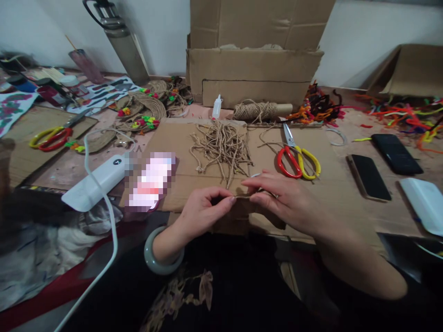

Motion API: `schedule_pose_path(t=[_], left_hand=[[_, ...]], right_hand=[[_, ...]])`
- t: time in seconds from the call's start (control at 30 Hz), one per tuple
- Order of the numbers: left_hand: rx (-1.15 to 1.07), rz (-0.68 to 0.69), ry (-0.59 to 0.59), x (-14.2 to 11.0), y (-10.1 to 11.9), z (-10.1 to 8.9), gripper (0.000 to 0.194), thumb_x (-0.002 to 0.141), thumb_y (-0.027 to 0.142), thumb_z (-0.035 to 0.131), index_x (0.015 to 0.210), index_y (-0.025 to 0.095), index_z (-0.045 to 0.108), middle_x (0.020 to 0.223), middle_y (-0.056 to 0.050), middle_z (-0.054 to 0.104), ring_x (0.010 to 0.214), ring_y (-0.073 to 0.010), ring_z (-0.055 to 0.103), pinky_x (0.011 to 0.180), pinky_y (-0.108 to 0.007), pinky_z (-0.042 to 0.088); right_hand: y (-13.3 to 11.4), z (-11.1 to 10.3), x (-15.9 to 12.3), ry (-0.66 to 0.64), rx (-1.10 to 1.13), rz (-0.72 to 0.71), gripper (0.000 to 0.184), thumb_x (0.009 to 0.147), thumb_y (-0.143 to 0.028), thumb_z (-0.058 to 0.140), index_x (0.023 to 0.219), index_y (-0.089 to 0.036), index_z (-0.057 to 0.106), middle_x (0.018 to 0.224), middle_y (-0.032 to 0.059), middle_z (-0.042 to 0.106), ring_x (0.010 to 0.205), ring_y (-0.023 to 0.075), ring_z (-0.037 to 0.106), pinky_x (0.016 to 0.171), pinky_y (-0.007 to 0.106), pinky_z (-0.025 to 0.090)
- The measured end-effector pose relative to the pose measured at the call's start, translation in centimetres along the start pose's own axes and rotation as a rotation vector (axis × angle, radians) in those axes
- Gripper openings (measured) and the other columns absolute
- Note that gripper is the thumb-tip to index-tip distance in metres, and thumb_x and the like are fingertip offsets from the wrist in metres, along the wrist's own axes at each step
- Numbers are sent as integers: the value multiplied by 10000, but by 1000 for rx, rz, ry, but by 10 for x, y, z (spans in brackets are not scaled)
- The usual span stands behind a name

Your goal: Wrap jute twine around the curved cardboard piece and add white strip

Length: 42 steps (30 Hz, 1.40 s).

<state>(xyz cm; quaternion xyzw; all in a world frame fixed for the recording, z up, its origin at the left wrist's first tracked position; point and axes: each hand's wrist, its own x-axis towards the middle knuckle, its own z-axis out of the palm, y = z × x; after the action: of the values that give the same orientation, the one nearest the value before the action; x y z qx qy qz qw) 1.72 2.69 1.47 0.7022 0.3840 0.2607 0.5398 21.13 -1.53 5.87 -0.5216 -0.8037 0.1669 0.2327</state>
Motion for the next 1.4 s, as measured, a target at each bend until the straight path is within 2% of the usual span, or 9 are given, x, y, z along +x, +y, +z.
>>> schedule_pose_path(t=[0.1, 0.2, 0.33, 0.43, 0.63, 0.9, 1.17, 1.3, 1.4], left_hand=[[-26, 6, 30, 0, -3, 0, 186, 779, 289, 571, 749, 143, 682, 640, -19, 655, 581, -112, 554, 564, -216, 432], [-48, 12, 65, 0, -5, 1, 167, 776, 271, 573, 737, 149, 680, 642, -15, 654, 581, -107, 550, 558, -210, 424], [-66, 0, 83, 0, -6, 3, 180, 777, 293, 579, 737, 151, 682, 639, -14, 654, 577, -108, 550, 547, -206, 421], [-70, -2, 71, 0, -7, 4, 194, 780, 309, 583, 747, 148, 686, 649, -20, 662, 585, -112, 558, 549, -206, 430], [-78, 16, 94, -1, -11, 4, 208, 791, 322, 582, 748, 147, 685, 635, -16, 645, 570, -102, 541, 530, -199, 427], [-122, -2, 94, -3, -15, 5, 208, 791, 334, 588, 760, 153, 688, 660, -21, 641, 597, -111, 530, 555, -209, 413], [-196, -46, 50, -6, -22, 1, 452, 850, 505, 451, 819, 142, 720, 683, -35, 641, 636, -132, 542, 570, -220, 411], [-89, -2, -71, -1, -11, -3, 394, 848, 457, 478, 859, 137, 709, 749, -36, 667, 697, -140, 569, 635, -224, 432], [1, 31, -184, 4, 0, -3, 297, 832, 374, 516, 861, 143, 700, 753, -23, 666, 688, -129, 557, 633, -216, 424]], right_hand=[[6, -3, -6, 68, -16, 7, 175, 886, -233, 481, 968, -184, 627, 827, 36, 667, 773, 144, 610, 682, 267, 470], [9, -2, -10, 112, -72, 2, 124, 869, -236, 511, 859, -192, 626, 783, 32, 655, 760, 155, 603, 707, 292, 472], [7, 3, -13, 195, -211, -40, 116, 851, -245, 530, 787, -201, 618, 745, 24, 660, 761, 174, 608, 867, 400, 438], [5, 7, -14, 235, -312, -53, 115, 845, -221, 523, 765, -208, 603, 742, 20, 663, 755, 175, 608, 924, 430, 405], [3, 13, -13, 275, -350, -63, 126, 844, -185, 506, 738, -185, 575, 723, 46, 643, 744, 186, 589, 821, 362, 446], [9, 13, -10, 153, -83, 69, 98, 859, -201, 499, 808, -182, 581, 776, 30, 670, 735, 158, 614, 662, 279, 472], [9, 5, -8, 90, 101, 96, 106, 825, -144, 515, 832, -199, 606, 818, 9, 688, 759, 127, 629, 684, 238, 474], [7, 3, -7, 5, 87, 19, 123, 826, -141, 501, 818, -208, 604, 785, 7, 663, 759, 136, 614, 696, 256, 471], [4, 6, -5, -32, 38, -43, 131, 844, -160, 495, 804, -211, 608, 735, 1, 653, 741, 144, 609, 857, 350, 452]])
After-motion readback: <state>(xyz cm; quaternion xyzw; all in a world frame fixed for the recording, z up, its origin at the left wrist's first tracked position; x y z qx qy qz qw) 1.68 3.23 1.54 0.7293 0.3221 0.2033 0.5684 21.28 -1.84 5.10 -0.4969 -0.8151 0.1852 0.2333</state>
